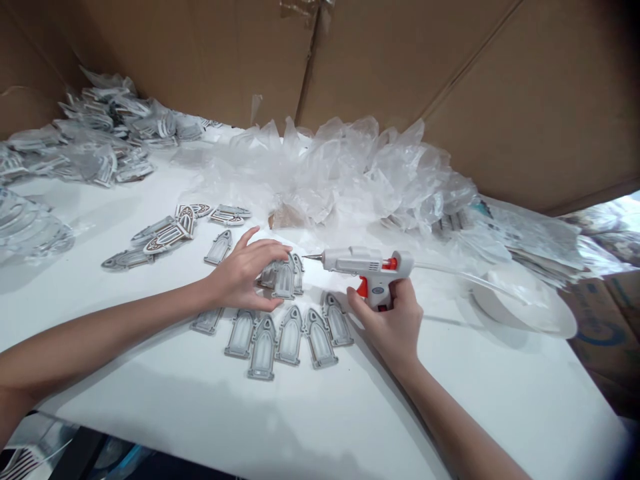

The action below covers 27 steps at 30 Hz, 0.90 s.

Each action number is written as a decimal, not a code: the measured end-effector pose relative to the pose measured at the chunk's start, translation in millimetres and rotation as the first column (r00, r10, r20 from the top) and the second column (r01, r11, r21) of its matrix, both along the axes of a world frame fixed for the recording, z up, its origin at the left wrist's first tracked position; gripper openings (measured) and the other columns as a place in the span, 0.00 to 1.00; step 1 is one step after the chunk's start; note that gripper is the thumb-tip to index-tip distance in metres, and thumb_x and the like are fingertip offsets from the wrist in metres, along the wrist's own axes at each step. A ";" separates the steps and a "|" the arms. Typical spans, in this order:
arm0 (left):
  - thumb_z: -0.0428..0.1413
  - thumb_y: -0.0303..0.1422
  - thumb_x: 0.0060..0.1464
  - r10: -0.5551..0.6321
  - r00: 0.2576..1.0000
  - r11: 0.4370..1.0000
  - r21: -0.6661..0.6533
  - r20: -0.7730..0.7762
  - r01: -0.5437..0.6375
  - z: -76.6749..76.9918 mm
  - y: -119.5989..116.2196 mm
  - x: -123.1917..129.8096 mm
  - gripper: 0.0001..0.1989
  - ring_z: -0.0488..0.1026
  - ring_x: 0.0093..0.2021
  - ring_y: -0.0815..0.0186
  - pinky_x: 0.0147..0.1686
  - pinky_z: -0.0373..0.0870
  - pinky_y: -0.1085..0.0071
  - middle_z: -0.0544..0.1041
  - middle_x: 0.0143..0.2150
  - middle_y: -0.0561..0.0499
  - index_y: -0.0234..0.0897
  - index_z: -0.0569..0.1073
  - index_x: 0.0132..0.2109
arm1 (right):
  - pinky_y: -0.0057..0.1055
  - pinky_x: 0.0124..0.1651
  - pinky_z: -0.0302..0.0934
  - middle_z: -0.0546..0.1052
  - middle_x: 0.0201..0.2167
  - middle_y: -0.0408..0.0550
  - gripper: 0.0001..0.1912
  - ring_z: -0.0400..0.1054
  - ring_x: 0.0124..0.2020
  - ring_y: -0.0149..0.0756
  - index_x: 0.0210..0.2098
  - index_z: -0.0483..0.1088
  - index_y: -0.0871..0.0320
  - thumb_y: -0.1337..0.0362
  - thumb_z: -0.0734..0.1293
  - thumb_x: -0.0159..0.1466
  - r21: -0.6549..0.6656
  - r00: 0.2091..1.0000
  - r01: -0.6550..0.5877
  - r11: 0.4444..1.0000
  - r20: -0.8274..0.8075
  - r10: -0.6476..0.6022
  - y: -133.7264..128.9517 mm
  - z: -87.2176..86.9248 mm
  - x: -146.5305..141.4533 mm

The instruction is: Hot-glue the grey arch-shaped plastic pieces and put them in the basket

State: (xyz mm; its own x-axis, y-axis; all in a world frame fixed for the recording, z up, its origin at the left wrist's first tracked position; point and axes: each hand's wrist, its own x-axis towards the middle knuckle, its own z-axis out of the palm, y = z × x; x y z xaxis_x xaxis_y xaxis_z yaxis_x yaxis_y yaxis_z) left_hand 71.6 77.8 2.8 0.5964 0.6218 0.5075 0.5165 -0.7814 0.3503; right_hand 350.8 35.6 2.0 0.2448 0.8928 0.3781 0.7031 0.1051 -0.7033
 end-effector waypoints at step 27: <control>0.63 0.45 0.50 0.109 0.940 0.794 -0.597 0.323 0.112 45.0 15.4 48.3 0.24 0.68 0.61 0.59 0.66 0.60 0.54 0.74 0.57 0.49 0.44 0.74 0.52 | 0.24 0.24 0.53 0.64 0.24 0.38 0.21 0.55 0.22 0.24 0.34 0.64 0.60 0.53 0.72 0.49 -0.043 0.973 0.013 0.999 -0.232 -0.023 -2.2 19.0 8.0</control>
State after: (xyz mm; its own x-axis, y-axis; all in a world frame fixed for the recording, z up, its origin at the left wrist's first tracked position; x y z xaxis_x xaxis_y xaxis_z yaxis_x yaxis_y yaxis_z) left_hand 120.0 93.2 47.7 0.4676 0.8624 0.1941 0.2851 -0.3550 0.8904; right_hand 358.9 33.4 21.0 0.3378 0.9010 0.2722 0.5217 0.0614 -0.8509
